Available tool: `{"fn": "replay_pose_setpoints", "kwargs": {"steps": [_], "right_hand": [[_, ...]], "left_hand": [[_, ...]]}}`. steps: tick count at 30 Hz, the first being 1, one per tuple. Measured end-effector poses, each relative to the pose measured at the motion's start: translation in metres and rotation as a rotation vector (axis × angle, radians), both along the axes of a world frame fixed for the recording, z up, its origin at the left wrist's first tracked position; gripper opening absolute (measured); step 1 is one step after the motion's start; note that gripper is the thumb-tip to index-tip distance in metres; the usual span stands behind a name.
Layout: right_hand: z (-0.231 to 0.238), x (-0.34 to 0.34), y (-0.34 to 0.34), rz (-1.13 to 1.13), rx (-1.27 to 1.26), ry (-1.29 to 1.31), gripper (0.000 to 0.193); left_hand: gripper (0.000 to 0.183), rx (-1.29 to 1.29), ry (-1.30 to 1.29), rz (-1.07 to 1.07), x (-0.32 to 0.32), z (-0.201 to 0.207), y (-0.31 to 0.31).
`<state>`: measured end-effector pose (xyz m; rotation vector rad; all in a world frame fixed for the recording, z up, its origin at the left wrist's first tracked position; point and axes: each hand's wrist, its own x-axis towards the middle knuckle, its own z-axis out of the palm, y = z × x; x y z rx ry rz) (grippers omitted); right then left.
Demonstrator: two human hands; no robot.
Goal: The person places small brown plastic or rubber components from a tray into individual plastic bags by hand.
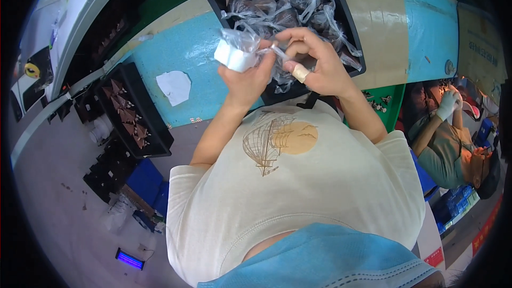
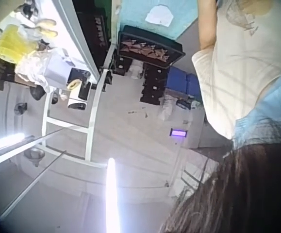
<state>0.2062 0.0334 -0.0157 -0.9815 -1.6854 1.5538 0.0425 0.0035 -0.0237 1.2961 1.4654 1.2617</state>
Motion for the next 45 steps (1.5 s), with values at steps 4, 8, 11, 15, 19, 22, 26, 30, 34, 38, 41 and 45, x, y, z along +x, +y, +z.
{"fn": "replay_pose_setpoints", "kwargs": {"steps": [4,8,11,15,19,22,26,30,34,38,41,45], "right_hand": [[-0.001,0.006,0.014,-0.028,-0.245,0.063,0.042],[-0.014,-0.001,0.025,-0.014,-0.365,0.270,0.026],[-0.015,-0.004,0.036,-0.056,-0.419,0.311,0.015],[-0.010,-0.009,0.054,-0.241,-0.170,0.223,0.011],[-0.024,-0.002,0.094,-0.609,0.041,0.386,0.008],[-0.038,0.014,0.123,-0.652,0.112,0.219,0.012],[-0.010,-0.001,0.121,-0.750,0.328,-0.087,0.013],[-0.033,0.003,0.082,-0.527,0.291,-0.231,0.018],[-0.013,-0.008,0.023,0.049,-0.327,0.030,0.019],[-0.014,-0.009,0.009,-0.043,-0.329,-0.035,0.015],[-0.015,-0.004,0.004,-0.178,-0.331,0.056,0.018],[-0.011,0.000,0.001,-0.294,-0.331,0.070,0.019]], "left_hand": [[0.016,0.216,-0.028,0.037,0.010,-0.010,-0.001],[0.017,0.445,0.204,-0.103,0.003,-0.008,0.017],[0.016,0.463,0.299,-0.117,0.003,0.000,0.027],[0.013,0.433,0.354,-0.094,0.000,-0.001,0.039],[0.011,0.210,-0.083,0.147,0.006,0.005,0.058],[0.016,-0.191,-0.077,0.063,0.001,0.012,0.067],[0.027,-0.303,-0.533,0.085,-0.015,0.002,0.062],[0.025,-0.359,-0.855,0.025,-0.024,-0.002,0.048],[0.024,-0.380,-0.862,0.039,-0.019,-0.003,0.035],[0.030,-0.381,-0.922,-0.026,-0.009,0.007,0.025],[0.038,-0.414,-0.967,-0.110,-0.007,0.011,0.016],[0.031,-0.545,-0.776,-0.053,-0.003,0.011,0.005]]}}
